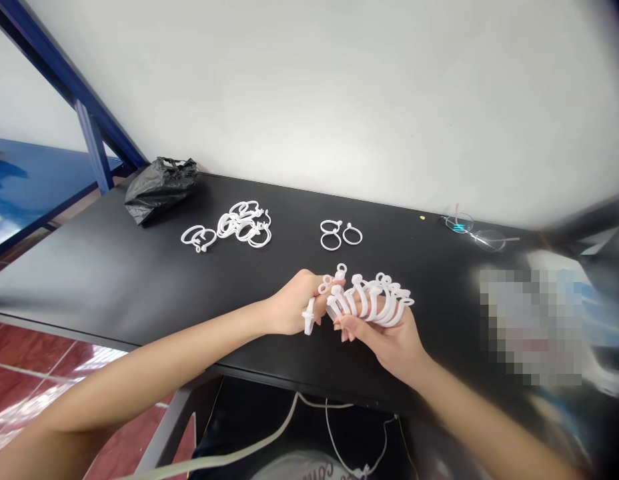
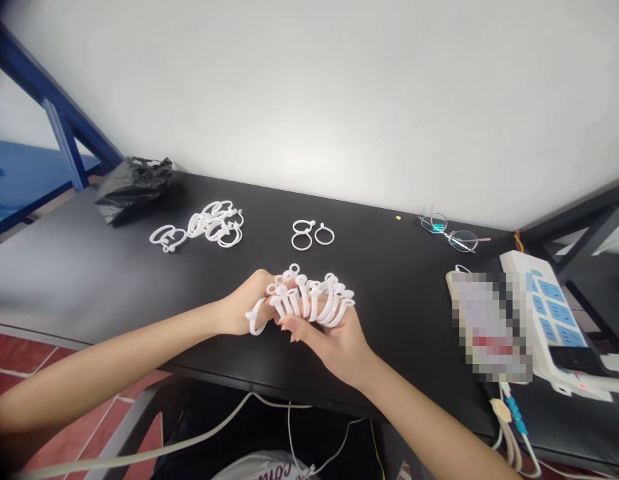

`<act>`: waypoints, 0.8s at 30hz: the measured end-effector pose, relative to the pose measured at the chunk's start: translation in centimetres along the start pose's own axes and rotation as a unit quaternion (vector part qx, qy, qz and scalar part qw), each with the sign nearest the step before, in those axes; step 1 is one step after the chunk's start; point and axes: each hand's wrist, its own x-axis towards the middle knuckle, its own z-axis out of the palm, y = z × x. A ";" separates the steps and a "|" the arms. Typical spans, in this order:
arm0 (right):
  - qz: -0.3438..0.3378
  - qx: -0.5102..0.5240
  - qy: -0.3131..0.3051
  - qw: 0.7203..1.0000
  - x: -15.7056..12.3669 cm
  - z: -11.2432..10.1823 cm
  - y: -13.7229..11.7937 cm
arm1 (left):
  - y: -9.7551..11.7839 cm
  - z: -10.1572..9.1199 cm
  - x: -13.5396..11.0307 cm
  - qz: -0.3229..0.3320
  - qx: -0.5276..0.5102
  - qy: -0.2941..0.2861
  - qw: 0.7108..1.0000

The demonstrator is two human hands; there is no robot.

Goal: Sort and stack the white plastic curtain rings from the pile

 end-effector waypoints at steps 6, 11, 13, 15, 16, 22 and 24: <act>0.020 0.009 0.015 1.000 0.5 -0.1 -0.2 | 0.4 -0.3 0.1 -0.013 -0.069 0.005 0.997; 0.032 0.004 0.088 0.996 1.1 -0.3 -0.1 | 0.1 -0.4 0.2 -0.077 -0.046 0.075 0.993; 0.036 -0.009 0.088 0.995 1.1 0.0 0.0 | 0.0 -0.2 0.3 -0.075 -0.035 0.096 0.992; 0.038 -0.008 0.074 0.997 0.9 0.4 0.2 | -0.2 0.2 0.3 -0.071 -0.034 0.099 0.992; 0.037 -0.005 0.064 0.997 0.8 0.7 0.4 | -0.3 0.4 0.2 -0.073 -0.039 0.099 0.992; 0.035 -0.016 0.060 0.997 0.4 1.4 0.9 | -0.3 1.1 0.1 -0.095 -0.070 0.099 0.988; 0.045 -0.009 0.071 0.996 0.4 1.2 0.9 | -0.1 0.8 0.1 -0.083 -0.032 0.099 0.991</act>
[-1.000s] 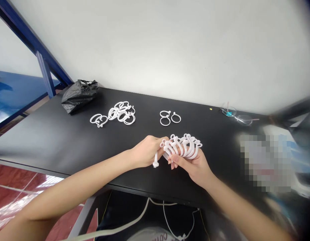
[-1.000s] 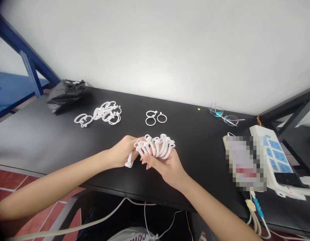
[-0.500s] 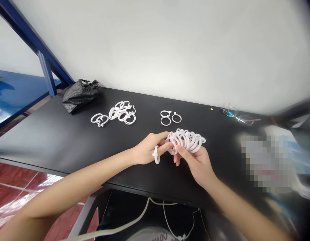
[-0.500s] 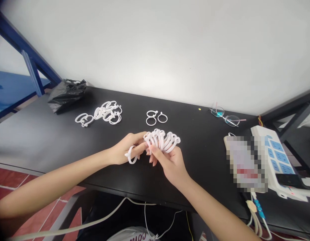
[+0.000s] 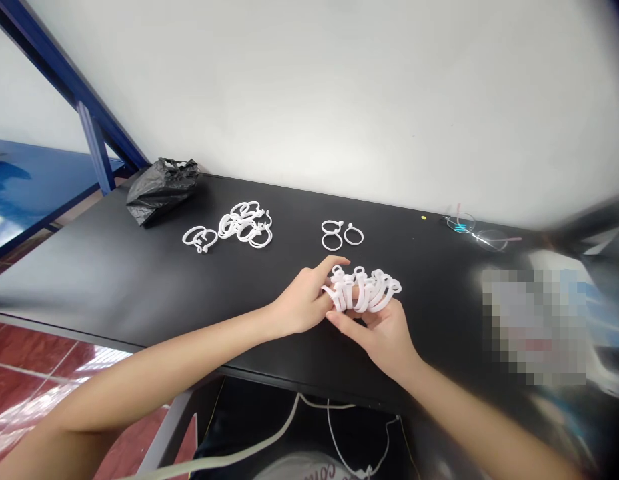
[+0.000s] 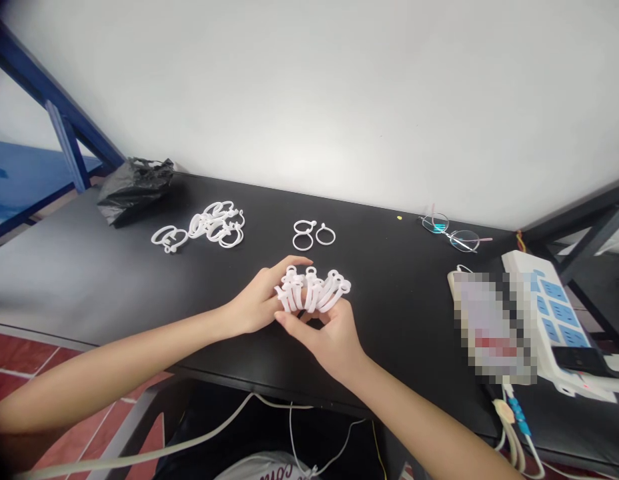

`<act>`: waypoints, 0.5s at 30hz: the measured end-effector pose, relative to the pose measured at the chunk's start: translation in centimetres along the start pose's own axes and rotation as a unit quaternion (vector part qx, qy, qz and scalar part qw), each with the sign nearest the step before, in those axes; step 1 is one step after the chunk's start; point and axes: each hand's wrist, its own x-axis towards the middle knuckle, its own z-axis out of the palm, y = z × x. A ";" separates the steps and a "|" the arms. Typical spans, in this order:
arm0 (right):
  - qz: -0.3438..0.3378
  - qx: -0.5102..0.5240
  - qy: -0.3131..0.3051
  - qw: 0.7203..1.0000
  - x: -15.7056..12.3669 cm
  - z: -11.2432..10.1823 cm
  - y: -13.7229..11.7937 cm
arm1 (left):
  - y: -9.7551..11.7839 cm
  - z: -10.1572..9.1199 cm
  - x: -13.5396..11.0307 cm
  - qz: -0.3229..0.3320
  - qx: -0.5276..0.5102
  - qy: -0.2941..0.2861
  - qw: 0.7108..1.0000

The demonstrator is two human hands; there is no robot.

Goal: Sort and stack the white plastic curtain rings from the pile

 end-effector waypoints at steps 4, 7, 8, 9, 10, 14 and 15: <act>0.018 0.040 0.011 0.999 0.5 -0.6 -0.4 | 0.3 -0.6 -0.2 0.062 0.191 0.024 0.979; 0.023 0.061 0.015 0.998 0.8 -1.2 -0.7 | -0.2 -1.0 -0.1 0.127 0.350 0.053 0.927; 0.032 0.065 0.009 0.997 0.9 -1.4 -0.7 | -0.4 -1.1 0.0 0.153 0.389 0.056 0.907; 0.043 0.068 -0.001 0.997 1.0 -1.5 -0.7 | -0.6 -1.2 0.1 0.179 0.420 0.055 0.888; 0.055 0.072 -0.015 0.996 1.0 -1.7 -0.7 | -0.8 -1.2 0.2 0.203 0.447 0.053 0.870; 0.059 0.093 -0.040 0.993 1.0 -1.9 -0.4 | -1.0 -1.4 0.4 0.241 0.479 0.040 0.843; 0.048 0.097 -0.035 0.994 1.0 -1.8 -0.3 | -0.9 -1.4 0.4 0.232 0.467 0.033 0.853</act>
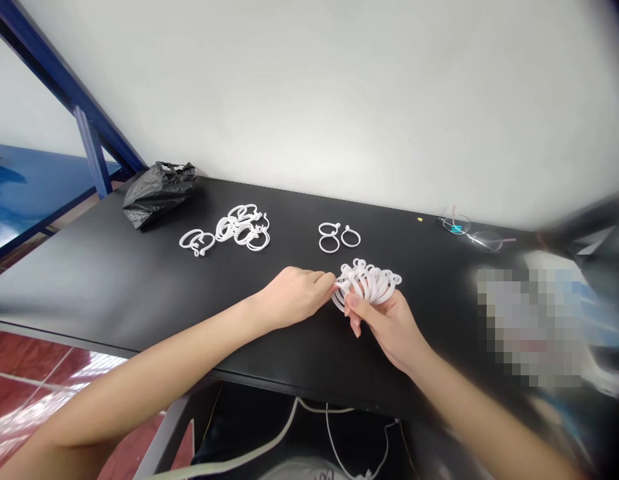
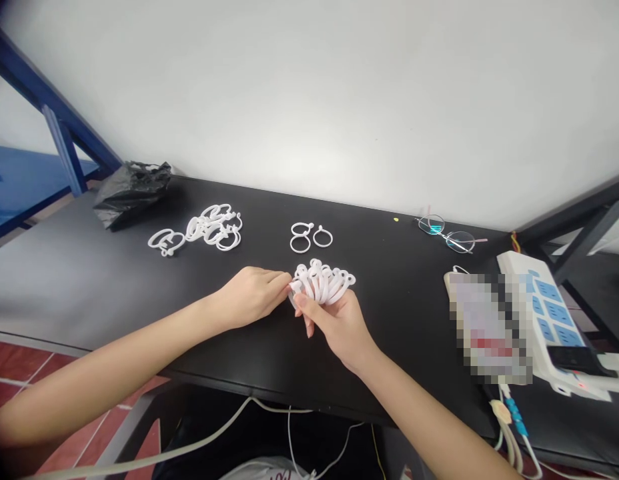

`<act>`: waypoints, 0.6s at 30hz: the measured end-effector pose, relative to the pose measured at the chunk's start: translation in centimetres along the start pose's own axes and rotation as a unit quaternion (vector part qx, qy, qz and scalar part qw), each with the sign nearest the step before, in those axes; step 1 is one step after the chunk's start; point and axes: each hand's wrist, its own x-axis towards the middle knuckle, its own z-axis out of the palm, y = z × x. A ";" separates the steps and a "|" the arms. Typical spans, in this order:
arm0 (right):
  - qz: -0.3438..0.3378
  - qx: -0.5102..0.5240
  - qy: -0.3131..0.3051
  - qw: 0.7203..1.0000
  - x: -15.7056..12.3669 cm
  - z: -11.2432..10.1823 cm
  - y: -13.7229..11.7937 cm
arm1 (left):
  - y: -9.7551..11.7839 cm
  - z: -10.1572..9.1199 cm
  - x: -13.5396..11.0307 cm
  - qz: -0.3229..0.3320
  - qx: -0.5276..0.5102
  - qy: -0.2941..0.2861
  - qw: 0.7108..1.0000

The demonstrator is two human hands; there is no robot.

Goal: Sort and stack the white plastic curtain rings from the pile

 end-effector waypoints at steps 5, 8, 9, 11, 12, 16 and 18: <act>-0.048 0.009 0.016 0.999 -0.2 0.4 0.2 | 0.6 -0.1 -0.2 -0.059 -0.143 -0.055 0.987; -0.058 0.010 0.020 0.998 -0.1 0.3 0.2 | 0.7 0.1 -0.3 -0.085 -0.199 -0.055 0.975; -0.060 0.007 0.020 0.998 -0.1 0.2 0.1 | 0.6 0.1 -0.3 -0.097 -0.205 -0.045 0.973; -0.052 -0.004 0.013 0.999 0.0 -0.1 0.0 | 0.6 0.2 -0.3 -0.114 -0.209 -0.028 0.971; -0.045 -0.008 0.005 0.999 0.0 -0.2 -0.2 | 0.5 0.2 -0.3 -0.118 -0.213 -0.024 0.970; -0.023 -0.009 -0.023 0.999 -0.1 -0.3 -0.4 | 0.6 -0.2 -0.1 -0.120 -0.273 -0.046 0.953; -0.029 -0.020 -0.020 0.999 -0.2 -0.3 -0.5 | 0.7 -0.6 0.0 -0.127 -0.302 -0.046 0.944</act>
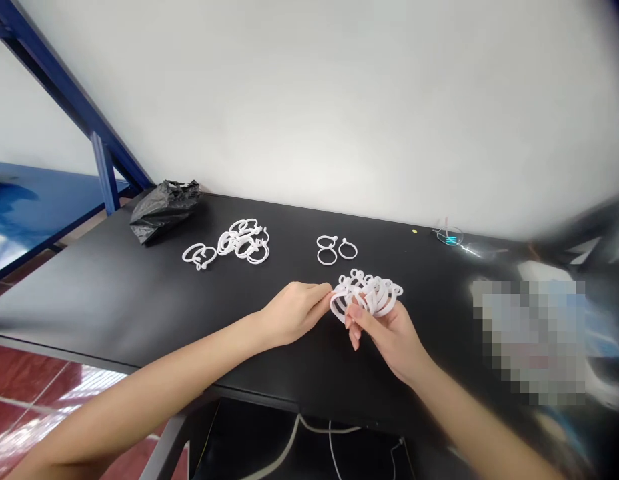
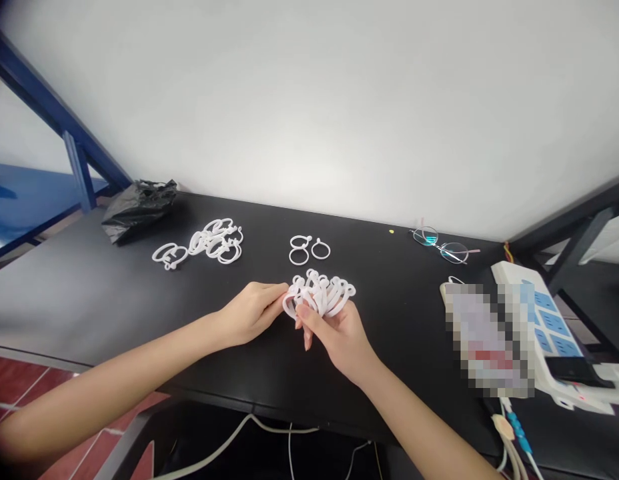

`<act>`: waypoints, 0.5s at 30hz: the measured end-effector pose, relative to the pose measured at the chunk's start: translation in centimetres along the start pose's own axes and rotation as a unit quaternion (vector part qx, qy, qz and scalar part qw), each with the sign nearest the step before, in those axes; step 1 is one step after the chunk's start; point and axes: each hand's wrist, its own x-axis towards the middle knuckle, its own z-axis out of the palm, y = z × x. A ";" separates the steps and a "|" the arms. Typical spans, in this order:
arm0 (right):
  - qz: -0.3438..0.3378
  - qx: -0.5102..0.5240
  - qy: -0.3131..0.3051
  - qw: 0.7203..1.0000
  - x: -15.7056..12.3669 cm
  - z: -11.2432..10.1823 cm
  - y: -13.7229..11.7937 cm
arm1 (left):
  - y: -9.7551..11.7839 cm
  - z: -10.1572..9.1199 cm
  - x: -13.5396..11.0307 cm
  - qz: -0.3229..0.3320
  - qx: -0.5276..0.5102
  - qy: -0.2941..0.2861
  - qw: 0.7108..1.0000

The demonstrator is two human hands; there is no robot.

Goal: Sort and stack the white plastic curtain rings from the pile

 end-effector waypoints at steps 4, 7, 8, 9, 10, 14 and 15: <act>-0.020 -0.021 0.048 0.998 0.0 -0.1 0.1 | 0.4 -0.5 0.2 -0.002 -0.050 0.009 0.999; -0.028 -0.049 0.118 0.991 0.4 -0.6 0.1 | 0.4 -0.7 0.4 -0.030 -0.094 0.038 0.994; -0.023 -0.065 0.134 0.989 0.6 -0.9 0.1 | 0.3 -0.8 0.6 -0.048 -0.109 0.045 0.992; -0.016 -0.084 0.142 0.986 0.9 -1.1 0.1 | 0.3 -0.9 0.7 -0.067 -0.129 0.040 0.989; -0.007 -0.103 0.148 0.984 1.3 -1.4 0.0 | 0.3 -1.1 0.7 -0.087 -0.160 0.013 0.983; 0.011 -0.158 0.133 0.978 3.2 -1.3 -0.4 | 0.3 -2.2 0.9 -0.109 -0.347 -0.292 0.885; 0.009 -0.170 0.118 0.978 3.9 -0.9 -0.6 | 0.3 -2.4 0.9 -0.101 -0.373 -0.365 0.847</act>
